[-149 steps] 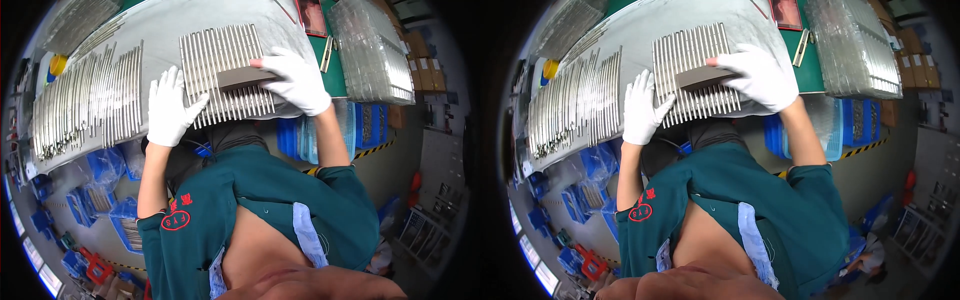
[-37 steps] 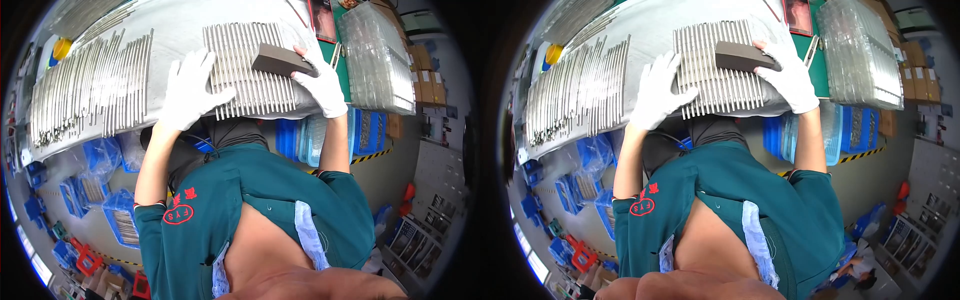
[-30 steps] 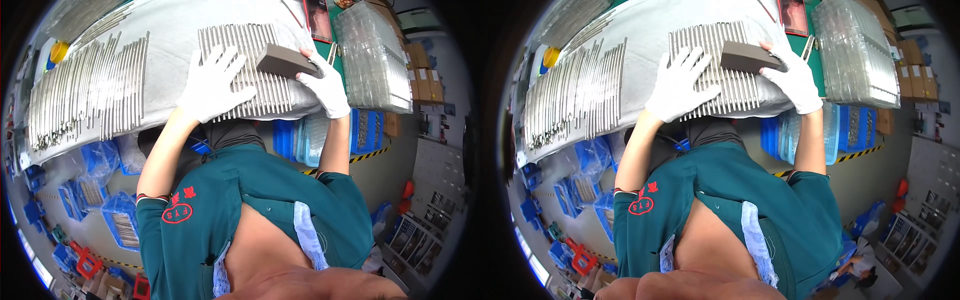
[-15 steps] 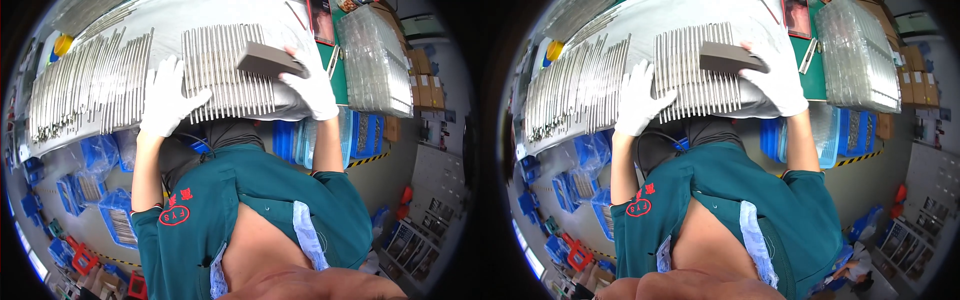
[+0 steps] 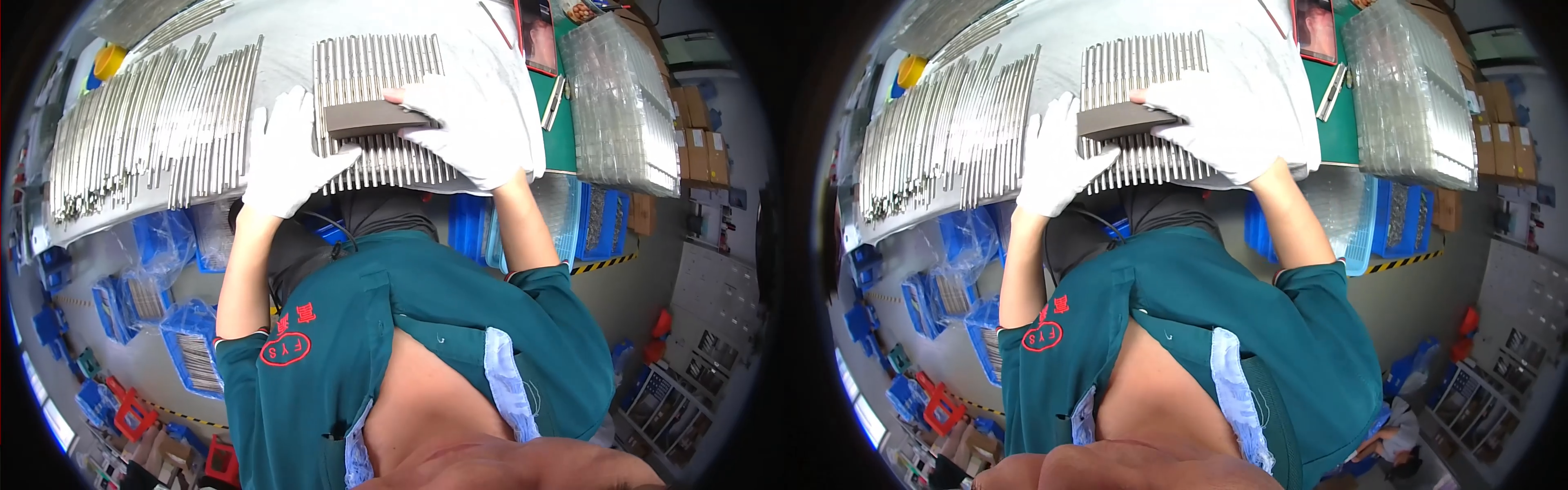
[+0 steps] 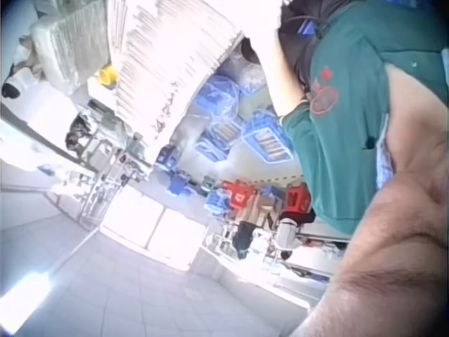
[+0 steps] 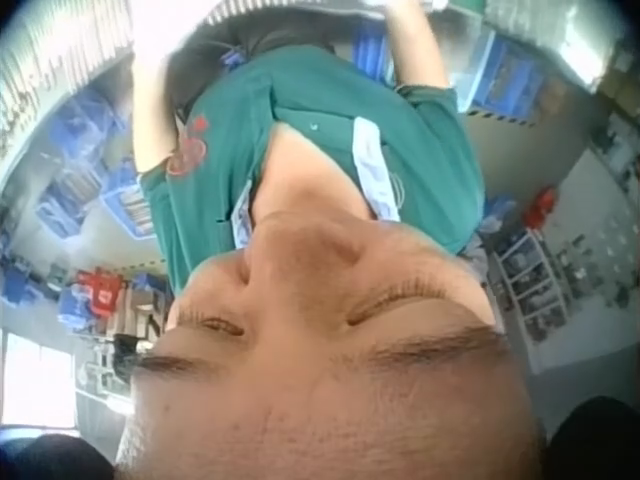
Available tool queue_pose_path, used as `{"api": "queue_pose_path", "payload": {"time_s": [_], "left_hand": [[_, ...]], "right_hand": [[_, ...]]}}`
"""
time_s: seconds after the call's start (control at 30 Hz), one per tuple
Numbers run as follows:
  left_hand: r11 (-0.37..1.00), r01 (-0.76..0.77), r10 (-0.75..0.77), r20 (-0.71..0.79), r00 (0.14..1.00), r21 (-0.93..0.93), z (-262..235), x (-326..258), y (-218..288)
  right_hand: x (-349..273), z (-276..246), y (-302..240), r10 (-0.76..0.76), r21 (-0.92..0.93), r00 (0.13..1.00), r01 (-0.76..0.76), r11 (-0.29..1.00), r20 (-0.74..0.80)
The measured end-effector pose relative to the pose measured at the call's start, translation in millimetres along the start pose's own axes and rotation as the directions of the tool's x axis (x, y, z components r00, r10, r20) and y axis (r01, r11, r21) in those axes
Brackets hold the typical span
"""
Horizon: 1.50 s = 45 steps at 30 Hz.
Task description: Polishing a set of thin metal rods using a sanding block at a factory workbench.
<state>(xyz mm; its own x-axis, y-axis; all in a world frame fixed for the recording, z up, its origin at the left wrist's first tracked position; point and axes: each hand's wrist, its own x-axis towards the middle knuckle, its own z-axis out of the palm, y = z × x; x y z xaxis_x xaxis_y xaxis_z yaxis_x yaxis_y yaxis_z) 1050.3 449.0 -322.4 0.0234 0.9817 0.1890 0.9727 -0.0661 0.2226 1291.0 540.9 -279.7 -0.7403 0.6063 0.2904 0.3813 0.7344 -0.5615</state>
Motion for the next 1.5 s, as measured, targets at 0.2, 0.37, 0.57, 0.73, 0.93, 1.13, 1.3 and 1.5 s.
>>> {"api": "queue_pose_path", "payload": {"time_s": [0.2, 0.37, 0.57, 0.73, 0.93, 1.13, 1.3, 1.5], "left_hand": [[1.000, 0.004, -0.003, -0.045, 0.999, 0.018, 3, -1, 1], [0.996, -0.041, 0.035, -0.071, 0.997, -0.080, 7, 0, -6], [1.000, 0.018, -0.019, -0.042, 0.999, -0.015, 6, -2, -1], [1.000, 0.012, -0.012, -0.045, 0.999, -0.007, 7, 0, 0], [0.999, 0.030, -0.031, -0.024, 0.999, -0.023, 6, 1, 0], [0.996, -0.002, 0.001, -0.011, 1.000, -0.085, 2, 6, -1], [0.985, -0.173, 0.173, 0.027, 0.985, 0.003, 3, 26, 18], [0.971, -0.225, 0.229, 0.043, 0.972, -0.080, 10, 39, 45]], "right_hand": [[-31, -27, 35, 0.263, 0.419, 0.964, -0.251, 0.873, 0.029], [1, 7, 0, -0.109, -0.046, 0.991, 0.105, 0.993, -0.081], [-35, -30, 32, 0.239, 0.273, 0.971, -0.221, 0.936, -0.032], [-15, -4, 11, -0.008, -0.068, 0.996, 0.002, 0.998, -0.092], [6, 2, 3, 0.109, -0.039, 0.981, -0.117, 0.992, -0.161], [-4, -20, 17, 0.011, -0.214, 0.975, -0.060, 0.975, -0.224], [-14, -22, 36, 0.022, -0.287, 0.978, -0.082, 0.954, -0.208], [-38, -40, 52, 0.280, 0.072, 0.946, -0.271, 0.960, -0.164]]}}
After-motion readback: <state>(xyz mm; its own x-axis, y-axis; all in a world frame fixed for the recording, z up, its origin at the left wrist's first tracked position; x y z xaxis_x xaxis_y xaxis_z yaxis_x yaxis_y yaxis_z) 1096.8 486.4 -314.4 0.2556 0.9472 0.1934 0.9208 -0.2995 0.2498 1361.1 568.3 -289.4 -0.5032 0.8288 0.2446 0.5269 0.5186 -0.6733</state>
